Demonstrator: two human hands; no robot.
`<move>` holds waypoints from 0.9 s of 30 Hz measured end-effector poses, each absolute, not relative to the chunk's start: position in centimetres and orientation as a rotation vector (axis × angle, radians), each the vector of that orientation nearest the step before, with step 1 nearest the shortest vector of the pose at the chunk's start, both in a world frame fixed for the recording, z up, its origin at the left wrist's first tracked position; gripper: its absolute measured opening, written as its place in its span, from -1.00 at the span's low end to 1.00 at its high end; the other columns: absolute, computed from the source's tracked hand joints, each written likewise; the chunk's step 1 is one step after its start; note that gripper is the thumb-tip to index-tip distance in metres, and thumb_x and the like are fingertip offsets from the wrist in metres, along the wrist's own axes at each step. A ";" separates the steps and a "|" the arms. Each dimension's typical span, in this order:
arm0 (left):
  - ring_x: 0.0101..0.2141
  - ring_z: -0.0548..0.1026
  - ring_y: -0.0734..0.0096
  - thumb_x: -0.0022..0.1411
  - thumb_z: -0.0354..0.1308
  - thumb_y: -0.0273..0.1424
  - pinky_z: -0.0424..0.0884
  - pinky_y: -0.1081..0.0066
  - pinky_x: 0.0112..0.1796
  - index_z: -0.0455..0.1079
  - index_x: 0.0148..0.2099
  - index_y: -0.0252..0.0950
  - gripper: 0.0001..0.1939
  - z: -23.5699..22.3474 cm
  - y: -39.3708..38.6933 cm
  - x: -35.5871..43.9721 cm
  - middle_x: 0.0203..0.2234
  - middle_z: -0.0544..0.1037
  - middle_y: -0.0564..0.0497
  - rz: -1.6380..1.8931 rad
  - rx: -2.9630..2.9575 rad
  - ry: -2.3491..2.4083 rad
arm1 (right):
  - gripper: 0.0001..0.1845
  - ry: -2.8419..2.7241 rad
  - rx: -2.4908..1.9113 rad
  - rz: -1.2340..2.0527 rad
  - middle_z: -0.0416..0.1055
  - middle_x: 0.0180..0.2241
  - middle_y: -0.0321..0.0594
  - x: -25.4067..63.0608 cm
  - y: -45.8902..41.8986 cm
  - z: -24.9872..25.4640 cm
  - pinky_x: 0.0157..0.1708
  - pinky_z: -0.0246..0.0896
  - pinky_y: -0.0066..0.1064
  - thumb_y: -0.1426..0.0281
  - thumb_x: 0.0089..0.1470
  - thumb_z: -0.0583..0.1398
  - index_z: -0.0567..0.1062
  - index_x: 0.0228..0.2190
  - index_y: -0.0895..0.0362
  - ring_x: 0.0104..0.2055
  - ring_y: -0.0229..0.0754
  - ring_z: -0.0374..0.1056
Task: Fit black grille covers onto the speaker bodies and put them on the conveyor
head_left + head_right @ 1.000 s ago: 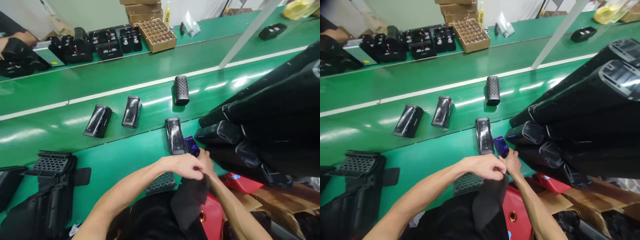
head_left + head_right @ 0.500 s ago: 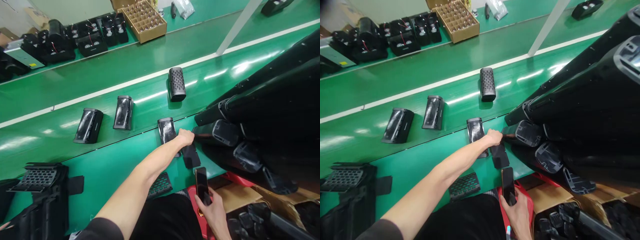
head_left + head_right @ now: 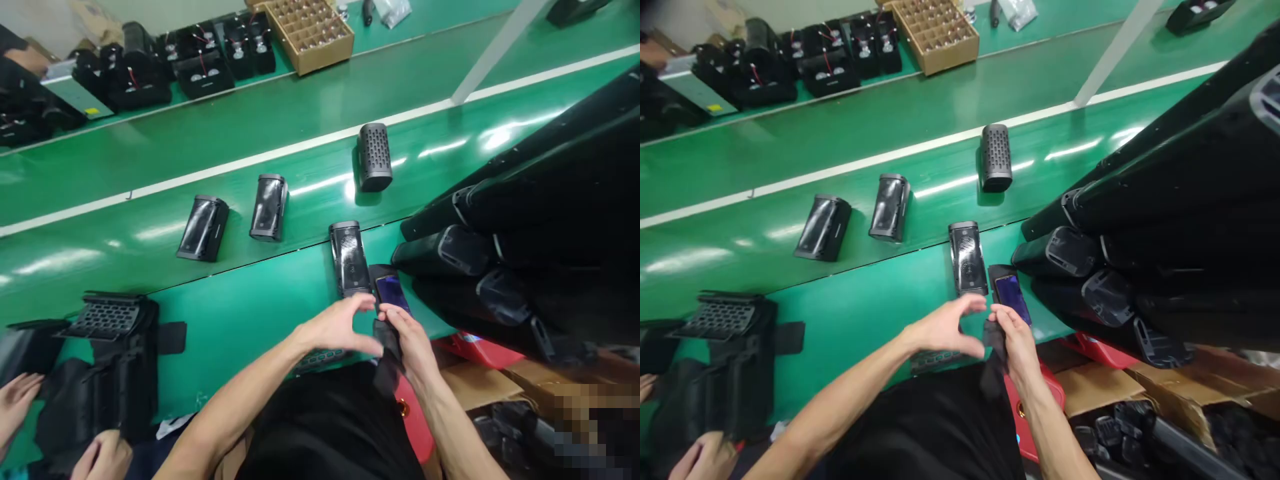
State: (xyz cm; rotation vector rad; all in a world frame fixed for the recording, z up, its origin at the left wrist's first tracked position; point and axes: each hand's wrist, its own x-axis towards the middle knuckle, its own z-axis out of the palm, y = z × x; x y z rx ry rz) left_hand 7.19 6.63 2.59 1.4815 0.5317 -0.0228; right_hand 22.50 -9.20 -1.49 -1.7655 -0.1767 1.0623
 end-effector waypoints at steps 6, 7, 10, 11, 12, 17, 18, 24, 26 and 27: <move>-0.11 0.60 0.14 -0.03 0.52 0.06 0.45 0.12 0.01 0.41 0.10 -0.36 -0.18 -1.8 0.0 -0.7 -0.14 0.63 -0.23 0.111 0.803 0.735 | -0.47 0.003 -1.433 1.265 0.59 -0.29 -0.27 17.6 -6.3 0.1 -0.35 0.43 -0.34 0.16 -0.19 0.53 0.60 -0.15 0.02 -0.37 -0.16 0.48; -0.06 0.57 0.13 -0.04 0.54 0.05 0.44 0.14 0.03 0.42 0.12 -0.34 -0.18 -2.2 -0.4 -1.2 -0.08 0.61 -0.24 0.179 0.788 0.779 | -0.47 0.002 -1.395 1.306 0.59 -0.30 -0.29 17.0 -6.3 0.1 -0.34 0.43 -0.35 0.20 -0.20 0.54 0.59 -0.15 0.01 -0.37 -0.17 0.48; 0.11 0.48 0.08 -0.07 0.55 0.05 0.36 0.17 0.12 0.41 0.20 -0.28 -0.11 -2.7 -0.9 -1.9 0.09 0.55 -0.22 0.278 0.753 0.793 | -0.43 -0.002 -1.278 1.420 0.58 -0.26 -0.32 15.7 -6.6 0.1 -0.31 0.41 -0.37 0.29 -0.20 0.53 0.57 -0.09 -0.04 -0.34 -0.20 0.48; 0.12 0.48 0.07 -0.03 0.51 0.10 0.35 0.18 0.12 0.42 0.21 -0.29 -0.12 -2.6 -1.0 -2.0 0.10 0.55 -0.22 0.274 0.716 0.761 | -0.43 -0.032 -1.269 1.426 0.59 -0.20 -0.30 15.3 -6.7 0.0 -0.28 0.42 -0.36 0.30 -0.18 0.52 0.57 -0.07 -0.06 -0.30 -0.19 0.49; 0.10 0.49 0.06 0.01 0.45 0.16 0.36 0.19 0.11 0.43 0.21 -0.30 -0.12 -2.5 -1.2 -2.1 0.08 0.56 -0.21 0.268 0.673 0.723 | -0.44 -0.066 -1.274 1.412 0.60 -0.13 -0.27 15.0 -6.8 -0.1 -0.22 0.42 -0.33 0.30 -0.16 0.51 0.56 -0.07 -0.07 -0.24 -0.16 0.51; -0.05 0.55 0.13 0.03 0.43 0.13 0.43 0.28 -0.02 0.43 0.17 -0.34 -0.16 -2.1 -1.7 -3.1 -0.01 0.60 -0.17 0.326 0.701 0.728 | -0.42 -0.108 -1.344 1.292 0.57 0.04 -0.18 14.6 -7.3 -1.1 0.05 0.38 -0.11 0.31 -0.17 0.47 0.52 -0.06 -0.09 0.00 -0.02 0.51; -0.10 0.55 0.17 0.07 0.43 0.04 0.43 0.30 -0.05 0.48 0.10 -0.35 -0.29 -2.0 -1.7 -3.4 -0.07 0.62 -0.14 0.306 0.803 0.782 | -0.40 -0.079 -1.342 1.316 0.58 0.03 -0.16 14.9 -7.6 -1.2 0.02 0.39 -0.09 0.30 -0.17 0.47 0.51 -0.04 -0.09 -0.02 -0.01 0.52; -0.36 0.53 0.35 0.28 0.13 -0.35 0.35 0.44 -0.29 0.60 -0.18 -0.27 -0.78 -1.9 -1.2 -4.3 -0.36 0.66 0.04 -0.036 1.506 0.997 | -0.29 -0.192 -1.497 1.683 0.63 -0.14 -0.09 15.8 -9.8 -2.6 -0.27 0.42 -0.19 -0.04 -0.05 0.41 0.50 0.07 0.01 -0.32 -0.05 0.53; -0.35 0.57 0.32 0.31 0.10 -0.37 0.35 0.43 -0.28 0.61 -0.17 -0.21 -0.77 -1.9 -1.1 -4.3 -0.34 0.68 0.03 -0.157 1.654 1.011 | -0.25 -0.480 -1.671 1.635 0.61 -0.26 -0.20 15.6 -10.4 -3.8 -0.34 0.38 -0.28 0.03 -0.18 0.48 0.54 0.03 0.05 -0.41 -0.13 0.47; -0.32 0.59 0.29 0.32 0.09 -0.38 0.36 0.42 -0.25 0.61 -0.18 -0.18 -0.77 -1.8 -1.2 -4.2 -0.33 0.69 0.03 -0.210 1.718 1.030 | -0.27 -0.584 -1.730 1.595 0.58 -0.34 -0.26 15.4 -10.7 -4.5 -0.37 0.36 -0.30 0.05 -0.23 0.49 0.56 -0.02 0.08 -0.44 -0.15 0.44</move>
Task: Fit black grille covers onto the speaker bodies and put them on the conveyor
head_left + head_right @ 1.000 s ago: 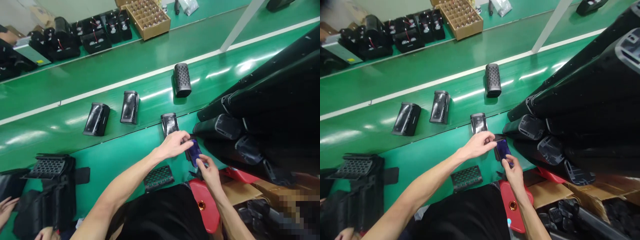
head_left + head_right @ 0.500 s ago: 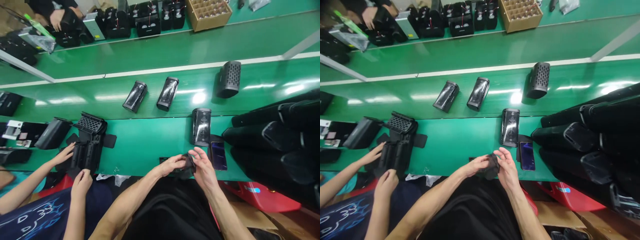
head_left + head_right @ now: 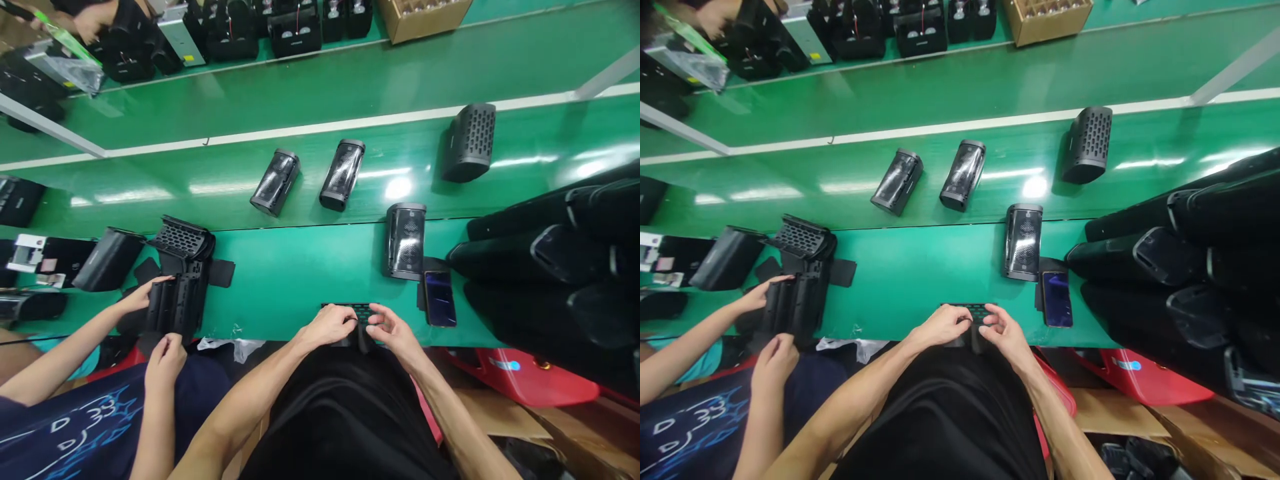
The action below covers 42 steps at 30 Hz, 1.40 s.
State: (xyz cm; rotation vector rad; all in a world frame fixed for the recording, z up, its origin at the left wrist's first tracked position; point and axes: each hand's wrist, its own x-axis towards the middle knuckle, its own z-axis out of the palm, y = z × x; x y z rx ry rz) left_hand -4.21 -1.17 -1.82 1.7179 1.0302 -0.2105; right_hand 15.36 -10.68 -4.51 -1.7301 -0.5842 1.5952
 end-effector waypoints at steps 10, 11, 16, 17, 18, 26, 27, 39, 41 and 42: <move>-0.20 0.66 0.09 0.47 0.01 -0.22 0.44 0.30 -0.12 0.60 -0.24 -0.21 -0.62 -2.6 -1.3 -3.5 -0.32 0.70 -0.13 -0.355 1.864 1.126 | -0.27 -1.146 -1.851 1.303 0.54 0.08 -0.06 13.5 -10.8 -6.4 0.11 0.33 -0.09 0.06 -0.15 0.44 0.56 0.06 0.05 0.10 0.12 0.45; -0.19 0.66 0.09 0.47 0.02 -0.19 0.44 0.30 -0.11 0.61 -0.21 -0.20 -0.63 -2.8 -1.2 -3.6 -0.31 0.71 -0.12 -0.369 1.882 1.107 | -0.41 -1.249 -1.848 1.294 0.58 0.04 -0.09 13.4 -10.8 -6.3 0.13 0.32 -0.09 0.08 -0.08 0.40 0.60 -0.01 0.02 0.09 0.11 0.46; -0.11 0.67 0.04 0.48 0.02 -0.23 0.44 0.26 -0.09 0.58 -0.01 -0.15 -0.69 -3.9 -1.0 -4.3 -0.20 0.71 -0.14 -0.443 1.960 1.103 | -0.68 -1.314 -2.010 1.238 0.67 -0.26 -0.19 14.1 -10.7 -7.5 -0.08 0.38 -0.14 0.14 0.20 0.12 0.63 -0.29 -0.02 -0.20 0.06 0.56; -0.10 0.66 0.02 0.48 0.02 -0.24 0.44 0.24 -0.08 0.57 0.01 -0.16 -0.69 -4.0 -1.1 -4.5 -0.17 0.71 -0.16 -0.456 1.971 1.113 | -0.68 -1.303 -2.062 1.210 0.67 -0.25 -0.19 14.3 -10.7 -7.8 -0.10 0.38 -0.14 0.14 0.19 0.12 0.63 -0.29 -0.02 -0.21 0.07 0.56; -0.09 0.66 0.00 0.48 0.02 -0.24 0.44 0.22 -0.08 0.57 0.02 -0.18 -0.69 -4.1 -1.2 -4.7 -0.16 0.70 -0.19 -0.471 1.983 1.125 | -0.69 -1.290 -2.114 1.179 0.67 -0.25 -0.18 14.4 -10.7 -8.2 -0.11 0.37 -0.14 0.15 0.18 0.12 0.63 -0.29 -0.02 -0.21 0.08 0.56; -0.12 0.65 -0.05 0.53 -0.08 -0.19 0.43 0.15 -0.10 0.55 -0.07 -0.33 -0.57 -4.6 -2.4 -5.6 -0.18 0.67 -0.33 -0.602 2.019 1.292 | -0.59 -1.141 -2.326 0.979 0.57 -0.27 -0.10 13.9 -11.0 -10.1 -0.18 0.33 -0.15 0.04 0.15 0.16 0.54 -0.16 0.07 -0.27 0.04 0.47; -0.12 0.65 -0.03 0.53 -0.08 -0.18 0.43 0.17 -0.10 0.55 -0.06 -0.33 -0.56 -4.6 -2.5 -5.6 -0.18 0.67 -0.32 -0.610 2.018 1.309 | -0.55 -1.123 -2.334 0.960 0.55 -0.26 -0.09 13.9 -10.9 -10.2 -0.20 0.33 -0.16 0.04 0.14 0.17 0.53 -0.11 0.09 -0.29 0.02 0.45; -0.01 0.50 0.14 0.40 0.18 -0.26 0.38 0.29 -0.07 0.44 0.02 -0.20 -0.78 -5.4 -2.4 -10.3 -0.08 0.52 -0.11 -0.238 1.878 1.562 | -0.73 -0.991 -2.163 1.136 0.38 -0.21 -0.15 16.1 -8.2 -9.1 -0.14 0.28 -0.14 0.15 -0.05 0.28 0.62 -0.33 0.02 -0.21 0.01 0.35; -0.12 0.50 0.23 0.35 0.21 -0.27 0.38 0.32 -0.10 0.45 -0.15 -0.21 -0.87 -6.3 -2.1 -10.7 -0.21 0.50 -0.03 -0.074 1.727 1.517 | -0.73 -0.915 -2.080 1.280 0.40 -0.33 -0.21 16.7 -7.8 -8.4 -0.22 0.28 -0.20 0.12 -0.14 0.34 0.57 -0.42 0.02 -0.28 -0.03 0.33; -0.22 0.49 0.29 0.32 0.23 -0.23 0.39 0.34 -0.15 0.42 -0.24 -0.23 -0.82 -6.6 -1.9 -10.8 -0.31 0.48 0.02 0.019 1.606 1.493 | -0.69 -0.870 -2.029 1.366 0.39 -0.41 -0.25 17.0 -7.6 -8.0 -0.29 0.27 -0.25 0.09 -0.17 0.36 0.54 -0.44 0.03 -0.34 -0.06 0.32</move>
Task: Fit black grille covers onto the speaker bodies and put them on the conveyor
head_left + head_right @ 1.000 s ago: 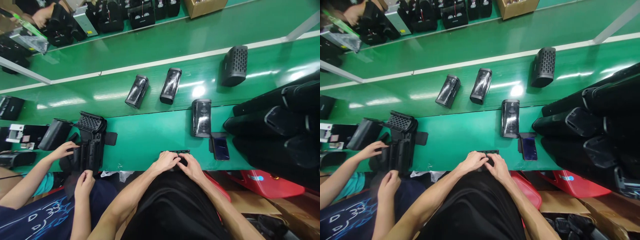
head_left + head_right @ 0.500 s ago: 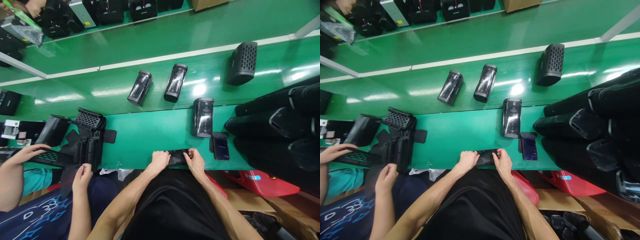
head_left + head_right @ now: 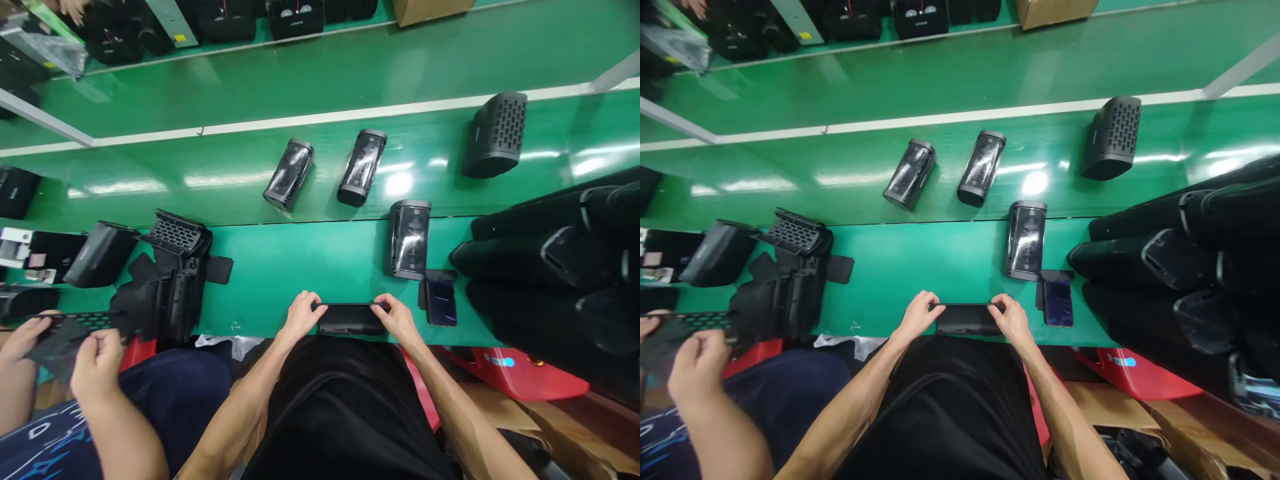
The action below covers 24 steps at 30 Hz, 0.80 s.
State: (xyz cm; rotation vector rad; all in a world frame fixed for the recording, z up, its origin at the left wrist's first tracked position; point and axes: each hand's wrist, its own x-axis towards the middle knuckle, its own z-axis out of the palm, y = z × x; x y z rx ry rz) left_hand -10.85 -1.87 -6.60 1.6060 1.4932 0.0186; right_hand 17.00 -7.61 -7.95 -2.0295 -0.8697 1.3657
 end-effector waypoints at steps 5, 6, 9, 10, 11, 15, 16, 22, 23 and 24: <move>-0.63 0.33 0.49 0.14 0.31 0.13 0.28 0.48 -0.56 0.21 -0.25 -0.19 -0.45 -5.3 -1.0 -10.6 -0.60 0.31 0.23 0.324 0.842 1.198 | -0.46 -0.586 -1.803 1.658 0.31 -0.60 -0.40 17.9 -7.1 -4.7 -0.57 0.04 -0.43 -0.09 -0.17 0.43 0.42 -0.45 0.06 -0.58 -0.25 0.19; -0.66 0.33 0.49 0.10 0.34 0.15 0.26 0.49 -0.60 0.20 -0.21 -0.19 -0.41 -4.7 -0.9 -10.4 -0.59 0.34 0.24 0.351 0.747 1.147 | -0.44 -0.534 -1.769 1.675 0.33 -0.59 -0.40 17.9 -7.1 -3.9 -0.58 0.03 -0.45 -0.10 -0.17 0.45 0.42 -0.42 0.06 -0.59 -0.27 0.19; -0.66 0.35 0.53 0.01 0.46 0.07 0.24 0.54 -0.65 0.22 -0.15 -0.19 -0.37 -2.5 -0.6 -9.9 -0.56 0.39 0.23 0.445 0.600 1.088 | -0.38 -0.408 -1.676 1.691 0.45 -0.49 -0.37 18.1 -7.0 -1.7 -0.51 0.20 -0.44 -0.06 -0.22 0.52 0.46 -0.31 0.06 -0.52 -0.25 0.32; -0.65 0.34 0.55 -0.01 0.49 0.03 0.23 0.56 -0.64 0.23 -0.16 -0.20 -0.37 -1.9 -0.6 -9.8 -0.56 0.40 0.23 0.476 0.573 1.088 | -0.36 -0.374 -1.653 1.690 0.48 -0.46 -0.35 18.1 -7.0 -1.1 -0.48 0.25 -0.43 -0.04 -0.25 0.54 0.47 -0.28 0.06 -0.49 -0.24 0.35; -0.64 0.35 0.56 -0.01 0.51 0.00 0.24 0.57 -0.63 0.24 -0.16 -0.21 -0.38 -1.4 -0.6 -9.6 -0.54 0.41 0.22 0.497 0.552 1.085 | -0.35 -0.344 -1.638 1.688 0.49 -0.46 -0.35 18.1 -7.1 -0.6 -0.47 0.28 -0.43 -0.03 -0.28 0.56 0.49 -0.27 0.06 -0.49 -0.25 0.36; -0.51 0.45 0.54 0.00 0.54 -0.11 0.38 0.55 -0.47 0.29 -0.14 -0.25 -0.42 -0.1 -0.9 -9.3 -0.43 0.54 0.11 0.557 0.501 1.056 | -0.42 -0.255 -1.625 1.664 0.38 -0.60 -0.42 17.9 -7.3 0.6 -0.60 0.13 -0.50 0.01 -0.27 0.58 0.47 -0.42 0.08 -0.62 -0.35 0.20; -0.48 0.47 0.53 0.00 0.54 -0.14 0.40 0.54 -0.43 0.30 -0.14 -0.26 -0.44 0.1 -1.0 -9.3 -0.40 0.56 0.09 0.569 0.495 1.048 | -0.44 -0.239 -1.626 1.657 0.37 -0.61 -0.44 17.9 -7.4 0.9 -0.61 0.12 -0.51 0.01 -0.25 0.58 0.47 -0.44 0.08 -0.63 -0.37 0.18; -0.39 0.50 0.48 0.04 0.51 -0.23 0.44 0.49 -0.32 0.35 -0.09 -0.26 -0.50 0.7 -1.7 -9.4 -0.32 0.58 0.04 0.605 0.474 1.041 | -0.42 -0.107 -1.586 1.626 0.50 -0.50 -0.38 17.6 -7.5 2.7 -0.54 0.26 -0.50 0.11 -0.33 0.63 0.56 -0.32 0.07 -0.55 -0.31 0.34; -0.38 0.50 0.48 0.06 0.49 -0.24 0.44 0.49 -0.31 0.35 -0.09 -0.26 -0.52 0.7 -1.7 -9.5 -0.32 0.57 0.04 0.604 0.472 1.039 | -0.41 -0.098 -1.585 1.615 0.49 -0.51 -0.39 17.6 -7.5 2.9 -0.56 0.24 -0.52 0.12 -0.36 0.63 0.56 -0.33 0.07 -0.56 -0.33 0.32; -0.38 0.50 0.48 0.07 0.48 -0.25 0.44 0.49 -0.31 0.35 -0.08 -0.25 -0.53 0.8 -1.8 -9.5 -0.32 0.56 0.05 0.600 0.471 1.036 | -0.41 -0.097 -1.588 1.609 0.47 -0.53 -0.40 17.6 -7.5 3.1 -0.58 0.21 -0.53 0.13 -0.37 0.64 0.56 -0.34 0.07 -0.59 -0.34 0.29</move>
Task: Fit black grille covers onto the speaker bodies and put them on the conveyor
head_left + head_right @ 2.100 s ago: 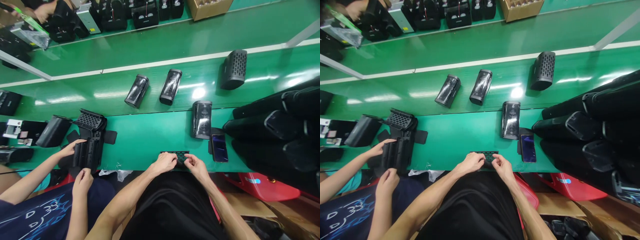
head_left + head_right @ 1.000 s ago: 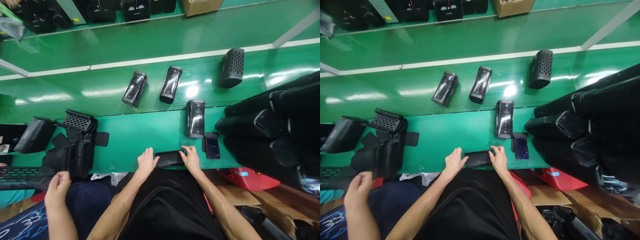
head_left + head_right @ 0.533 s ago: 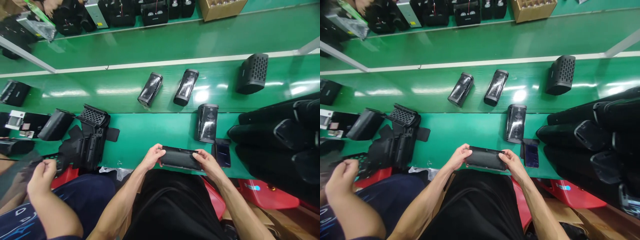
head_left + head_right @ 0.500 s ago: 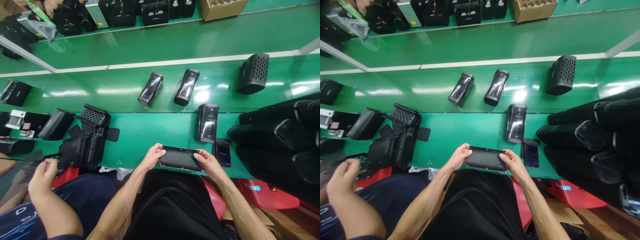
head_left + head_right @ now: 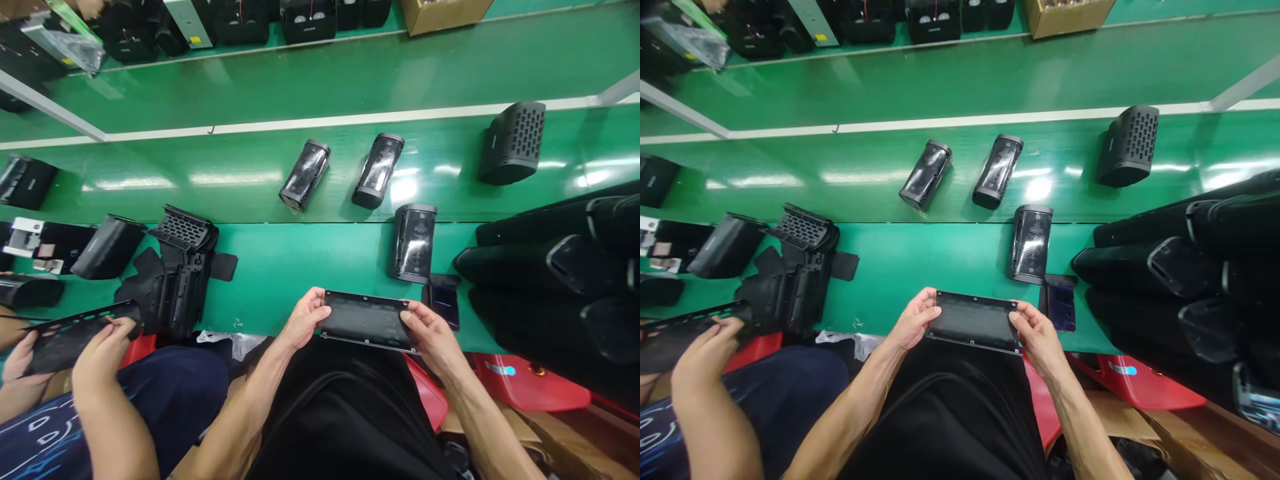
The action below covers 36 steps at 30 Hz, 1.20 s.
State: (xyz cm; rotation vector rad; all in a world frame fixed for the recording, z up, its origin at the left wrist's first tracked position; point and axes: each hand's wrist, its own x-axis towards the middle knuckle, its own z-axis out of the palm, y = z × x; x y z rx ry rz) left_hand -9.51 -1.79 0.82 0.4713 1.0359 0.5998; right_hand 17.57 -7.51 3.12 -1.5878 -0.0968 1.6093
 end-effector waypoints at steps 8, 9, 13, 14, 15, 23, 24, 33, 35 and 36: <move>-0.39 0.49 0.46 0.03 0.48 -0.22 0.42 0.47 -0.33 0.36 -0.04 -0.24 -0.48 1.5 -2.0 -9.3 -0.29 0.53 0.04 0.593 0.465 1.036 | -0.42 -0.086 -1.602 1.589 0.47 -0.55 -0.40 17.6 -7.3 3.6 -0.59 0.20 -0.52 0.11 -0.38 0.64 0.56 -0.36 0.07 -0.60 -0.33 0.29; -0.39 0.48 0.46 0.03 0.47 -0.21 0.42 0.47 -0.34 0.36 -0.04 -0.24 -0.48 1.6 -2.0 -9.2 -0.31 0.52 0.04 0.597 0.460 1.045 | -0.40 -0.079 -1.609 1.579 0.46 -0.55 -0.41 17.7 -7.3 3.6 -0.59 0.20 -0.52 0.11 -0.40 0.64 0.56 -0.36 0.06 -0.60 -0.34 0.28; -0.43 0.44 0.48 0.05 0.43 -0.20 0.39 0.49 -0.39 0.35 -0.06 -0.23 -0.52 1.9 -2.0 -8.9 -0.36 0.49 0.08 0.602 0.428 1.097 | -0.39 -0.097 -1.628 1.568 0.47 -0.52 -0.40 17.8 -7.3 3.5 -0.56 0.25 -0.48 0.09 -0.40 0.63 0.56 -0.33 0.05 -0.57 -0.28 0.33; -0.44 0.42 0.49 0.04 0.42 -0.21 0.38 0.50 -0.40 0.35 -0.07 -0.23 -0.52 2.0 -2.0 -8.8 -0.37 0.48 0.09 0.600 0.428 1.101 | -0.39 -0.115 -1.636 1.571 0.48 -0.52 -0.39 17.9 -7.3 3.5 -0.56 0.27 -0.45 0.07 -0.38 0.62 0.55 -0.32 0.05 -0.56 -0.26 0.34; -0.45 0.41 0.50 0.03 0.42 -0.21 0.37 0.50 -0.42 0.35 -0.07 -0.23 -0.53 2.0 -2.0 -8.8 -0.37 0.48 0.09 0.601 0.432 1.099 | -0.39 -0.136 -1.645 1.571 0.48 -0.52 -0.38 17.9 -7.2 3.6 -0.55 0.29 -0.44 0.05 -0.37 0.61 0.55 -0.32 0.04 -0.56 -0.24 0.35; -0.41 0.45 0.47 0.06 0.40 -0.24 0.42 0.47 -0.36 0.36 -0.07 -0.25 -0.57 1.9 -2.1 -8.6 -0.34 0.51 0.07 0.619 0.440 1.087 | -0.44 -0.141 -1.642 1.588 0.46 -0.54 -0.38 18.1 -7.2 3.8 -0.59 0.23 -0.48 0.04 -0.30 0.59 0.56 -0.32 0.04 -0.59 -0.29 0.29; -0.41 0.44 0.47 0.06 0.39 -0.24 0.42 0.48 -0.37 0.37 -0.07 -0.26 -0.57 1.9 -2.1 -8.5 -0.35 0.51 0.07 0.623 0.443 1.090 | -0.45 -0.142 -1.642 1.579 0.46 -0.54 -0.39 18.1 -7.2 3.7 -0.60 0.22 -0.49 0.05 -0.29 0.59 0.57 -0.33 0.04 -0.60 -0.30 0.28; -0.44 0.42 0.50 0.07 0.38 -0.24 0.40 0.51 -0.44 0.36 -0.07 -0.24 -0.58 1.4 -2.1 -8.3 -0.36 0.47 0.09 0.622 0.469 1.092 | -0.50 -0.211 -1.657 1.527 0.49 -0.49 -0.36 18.4 -7.5 2.8 -0.53 0.29 -0.45 0.06 -0.21 0.56 0.56 -0.33 0.05 -0.55 -0.25 0.33; -0.44 0.41 0.50 0.12 0.39 -0.17 0.40 0.51 -0.43 0.36 -0.06 -0.24 -0.57 1.2 -2.2 -8.3 -0.37 0.46 0.10 0.621 0.489 1.110 | -0.52 -0.210 -1.654 1.509 0.47 -0.50 -0.38 18.3 -7.4 2.6 -0.51 0.30 -0.45 0.08 -0.21 0.56 0.55 -0.35 0.04 -0.53 -0.25 0.32; -0.44 0.41 0.51 0.14 0.39 -0.14 0.40 0.52 -0.42 0.37 -0.06 -0.24 -0.56 1.0 -2.2 -8.4 -0.38 0.46 0.11 0.622 0.506 1.119 | -0.52 -0.206 -1.655 1.491 0.46 -0.51 -0.39 18.3 -7.4 2.5 -0.50 0.30 -0.45 0.09 -0.22 0.57 0.54 -0.37 0.04 -0.52 -0.26 0.32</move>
